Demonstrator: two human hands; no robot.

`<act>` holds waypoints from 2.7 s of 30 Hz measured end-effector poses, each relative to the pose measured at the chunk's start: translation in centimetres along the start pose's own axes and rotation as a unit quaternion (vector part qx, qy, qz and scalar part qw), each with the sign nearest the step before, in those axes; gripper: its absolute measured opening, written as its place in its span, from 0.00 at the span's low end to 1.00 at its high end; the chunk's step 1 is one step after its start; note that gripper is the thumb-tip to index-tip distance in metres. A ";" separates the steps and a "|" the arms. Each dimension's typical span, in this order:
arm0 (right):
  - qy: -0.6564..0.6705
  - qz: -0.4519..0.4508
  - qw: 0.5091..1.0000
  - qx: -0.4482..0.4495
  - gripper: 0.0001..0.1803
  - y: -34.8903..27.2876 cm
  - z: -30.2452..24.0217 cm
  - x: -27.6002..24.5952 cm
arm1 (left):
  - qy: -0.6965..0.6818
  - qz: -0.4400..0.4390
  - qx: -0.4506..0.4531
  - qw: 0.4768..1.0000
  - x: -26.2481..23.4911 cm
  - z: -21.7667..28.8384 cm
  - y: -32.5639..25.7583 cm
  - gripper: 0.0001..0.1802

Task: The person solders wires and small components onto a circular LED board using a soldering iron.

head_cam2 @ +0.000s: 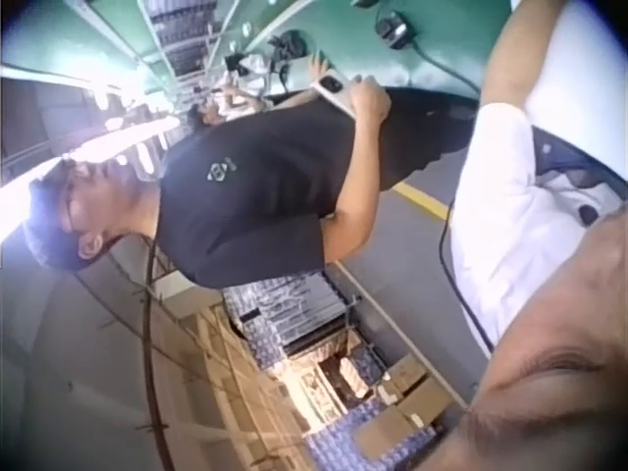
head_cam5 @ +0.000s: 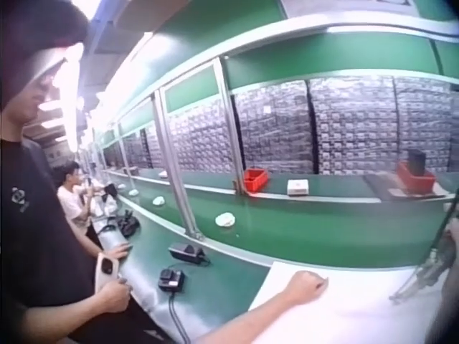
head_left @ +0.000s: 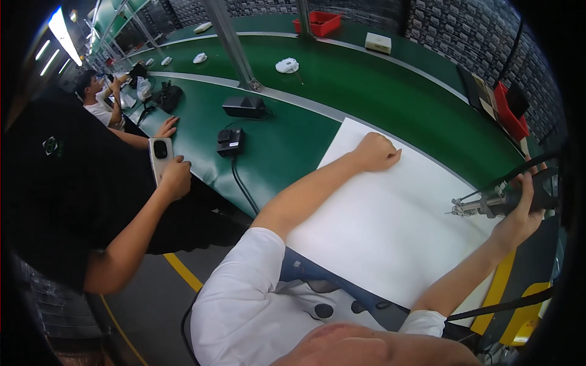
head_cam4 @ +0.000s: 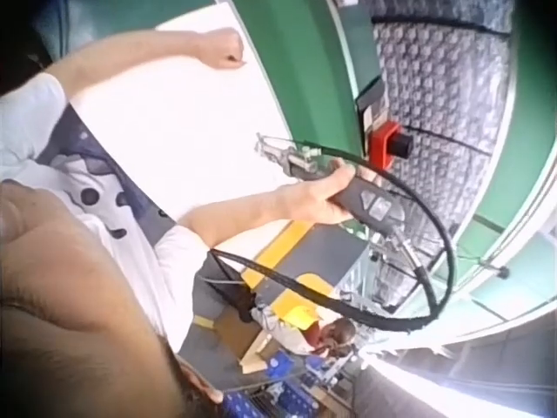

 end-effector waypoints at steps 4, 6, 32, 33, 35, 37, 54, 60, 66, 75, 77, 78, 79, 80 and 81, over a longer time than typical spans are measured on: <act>-0.056 -0.009 0.998 -0.003 0.24 -0.1 1.1 0.1 | 0.000 -0.009 -0.011 1.000 0.4 -0.3 -0.2 0.23; -0.056 -0.005 0.998 0.003 0.23 0.0 1.3 -0.2 | -0.006 -0.005 -0.013 1.000 0.2 -0.1 -0.1 0.23; -0.027 -0.044 0.999 0.007 0.18 1.1 1.0 0.2 | 0.337 -0.142 -0.312 0.877 -17.6 -32.4 -2.0 0.46; -0.035 -0.063 0.997 0.006 0.18 1.2 0.8 0.2 | 0.337 -0.145 -0.311 0.877 -17.0 -32.9 -1.7 0.46; -0.048 -0.069 0.996 0.022 0.20 1.0 1.0 -0.1 | 0.260 -0.126 -0.344 0.894 -16.3 -33.8 -1.3 0.46; -0.074 -0.063 0.995 0.031 0.22 1.1 0.9 -0.4 | 0.211 -0.109 -0.355 0.904 -15.2 -32.9 0.5 0.45; 0.046 -0.026 0.998 0.022 0.16 1.0 -0.1 0.4 | -0.199 0.112 -0.418 0.879 -10.4 -14.4 -2.8 0.38; 0.130 -0.049 0.990 0.017 0.10 0.8 0.1 1.5 | -0.506 -0.123 -0.516 0.680 -2.9 1.5 -3.9 0.30; 0.112 -0.071 0.991 0.020 0.13 0.6 -0.1 0.8 | -0.157 -0.172 -0.367 0.901 -2.6 3.5 -3.1 0.22; 0.131 -0.071 0.988 0.026 0.10 0.8 0.0 1.2 | -0.024 -0.023 0.074 0.997 -6.2 5.6 -2.7 0.18; 0.115 -0.051 0.991 0.051 0.08 0.9 -0.8 0.3 | -0.066 -0.076 0.145 0.984 -5.5 7.2 -1.8 0.28; 0.124 -0.056 0.989 0.053 0.10 0.6 -0.2 1.5 | -0.056 -0.101 0.143 0.983 -5.8 6.7 -3.1 0.31; 0.103 -0.057 0.992 0.037 0.11 0.8 -0.7 0.9 | -0.062 -0.105 0.153 0.981 -5.5 7.1 -2.9 0.30; 0.087 -0.050 0.994 0.050 0.12 0.8 -0.5 1.0 | -0.058 -0.110 0.154 0.980 -5.7 7.1 -3.1 0.30; 0.086 -0.072 0.993 0.030 0.12 0.9 0.1 0.3 | -0.057 -0.108 0.159 0.980 -5.9 7.2 -3.3 0.29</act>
Point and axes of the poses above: each hand's wrist, its own y-axis towards the middle knuckle, its own x-axis out of the palm, z = x × y, the point moved 5 cm from there along y, towards the middle knuckle, and after that the axes turned 2 degrees about -z, right-handed, at the moved point
